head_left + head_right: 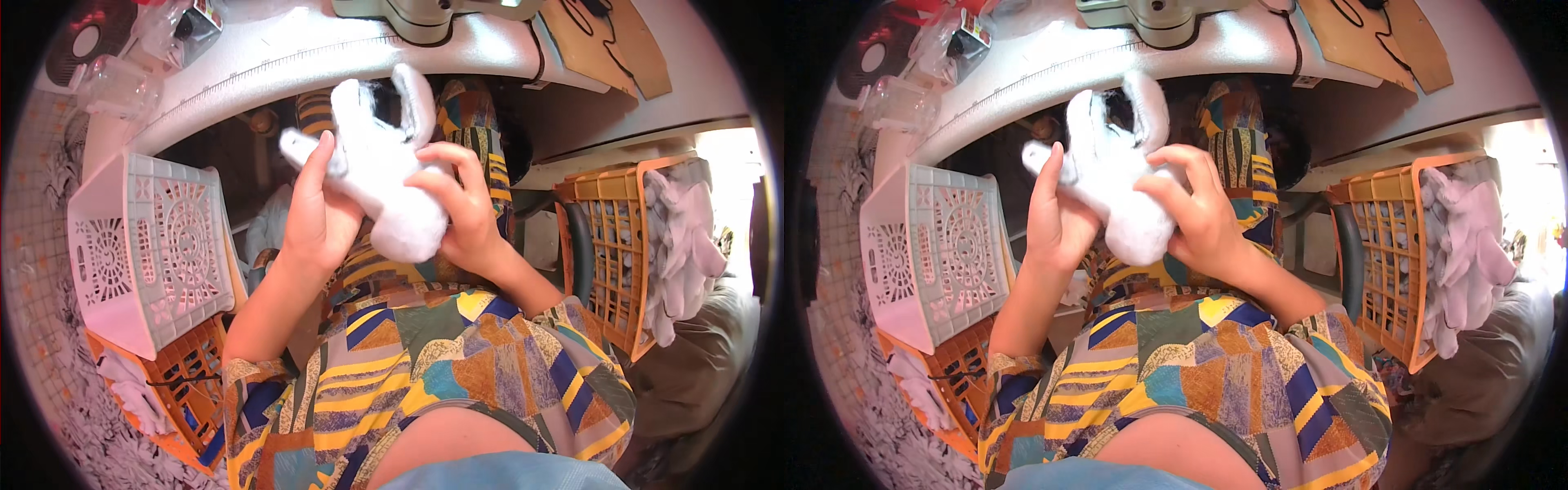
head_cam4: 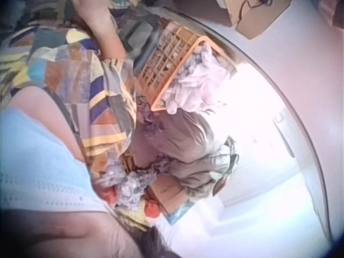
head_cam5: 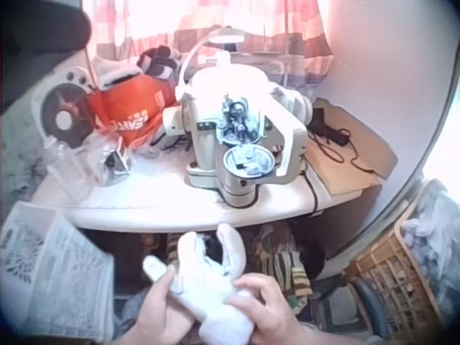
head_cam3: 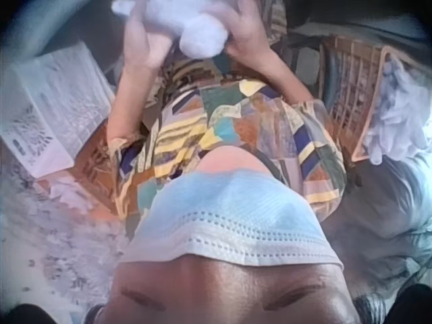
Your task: Sewing and assembling fabric parts for a plush toy using an industrial sewing machine.
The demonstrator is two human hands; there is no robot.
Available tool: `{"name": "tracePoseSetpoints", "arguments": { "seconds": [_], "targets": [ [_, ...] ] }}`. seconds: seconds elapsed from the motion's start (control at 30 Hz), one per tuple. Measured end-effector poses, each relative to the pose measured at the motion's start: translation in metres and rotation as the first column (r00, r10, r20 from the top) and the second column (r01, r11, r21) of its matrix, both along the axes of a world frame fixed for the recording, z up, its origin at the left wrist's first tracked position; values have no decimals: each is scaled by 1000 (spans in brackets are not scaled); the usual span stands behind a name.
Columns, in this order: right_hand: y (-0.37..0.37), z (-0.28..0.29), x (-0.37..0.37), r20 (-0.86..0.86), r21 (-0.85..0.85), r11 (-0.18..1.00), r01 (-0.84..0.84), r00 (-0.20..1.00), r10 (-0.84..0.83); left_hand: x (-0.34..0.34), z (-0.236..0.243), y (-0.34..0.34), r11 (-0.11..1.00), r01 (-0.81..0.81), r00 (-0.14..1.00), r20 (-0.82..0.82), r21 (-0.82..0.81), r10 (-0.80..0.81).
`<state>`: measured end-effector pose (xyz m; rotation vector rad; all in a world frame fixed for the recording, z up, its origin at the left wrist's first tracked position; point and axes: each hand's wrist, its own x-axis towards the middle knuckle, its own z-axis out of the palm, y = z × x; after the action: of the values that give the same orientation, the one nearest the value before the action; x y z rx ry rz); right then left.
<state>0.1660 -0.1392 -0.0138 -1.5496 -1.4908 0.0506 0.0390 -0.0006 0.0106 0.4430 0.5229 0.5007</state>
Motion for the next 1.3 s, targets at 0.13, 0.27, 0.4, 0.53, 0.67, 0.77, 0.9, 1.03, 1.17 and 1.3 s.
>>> {"name": "tracePoseSetpoints", "arguments": {
  "seconds": [0.13, 0.27, 0.4, 0.53, 0.67, 0.77, 0.9, 1.03, 1.17, 1.3],
  "targets": [
    [13, 10, 6, -99, 177, 981, 77, 993, -60, 0, -3, -14, 753, -115, 976, -67, 648, 207],
    [15, 24, 9, -89, 201, 975, 96, 993, -79, -5, 7, -26, -191, 51, 945, 14, 980, 327],
    [17, 31, 7, -38, 274, 961, 34, 999, -25, 8, 33, -19, -488, 202, 924, 0, 849, 381],
    [18, 37, 11, -28, 315, 949, 7, 1000, 2, 19, 35, -4, -620, 142, 936, 98, 772, 338],
    [24, 34, 9, -56, 401, 905, 141, 990, -129, 30, 31, -10, -579, 112, 905, 158, 808, 395],
    [30, 27, 18, -10, 437, 865, 247, 963, -269, 42, 27, -20, -559, -73, 851, 343, 826, 396],
    [47, 30, 30, -116, 404, 776, 484, 868, -482, 49, 14, -38, -482, -147, 872, 343, 864, 350],
    [45, 45, 45, -151, 435, 705, 560, 817, -556, 36, 18, -49, 35, -111, 962, 98, 993, 256],
    [31, 52, 44, -220, 423, 788, 446, 895, -388, 23, 25, -46, 551, -59, 997, 80, 832, -15],
    [18, 52, 42, -513, 300, 936, 185, 858, -5, 26, 59, -30, 849, 94, 984, 81, 520, -158]
  ]
}}
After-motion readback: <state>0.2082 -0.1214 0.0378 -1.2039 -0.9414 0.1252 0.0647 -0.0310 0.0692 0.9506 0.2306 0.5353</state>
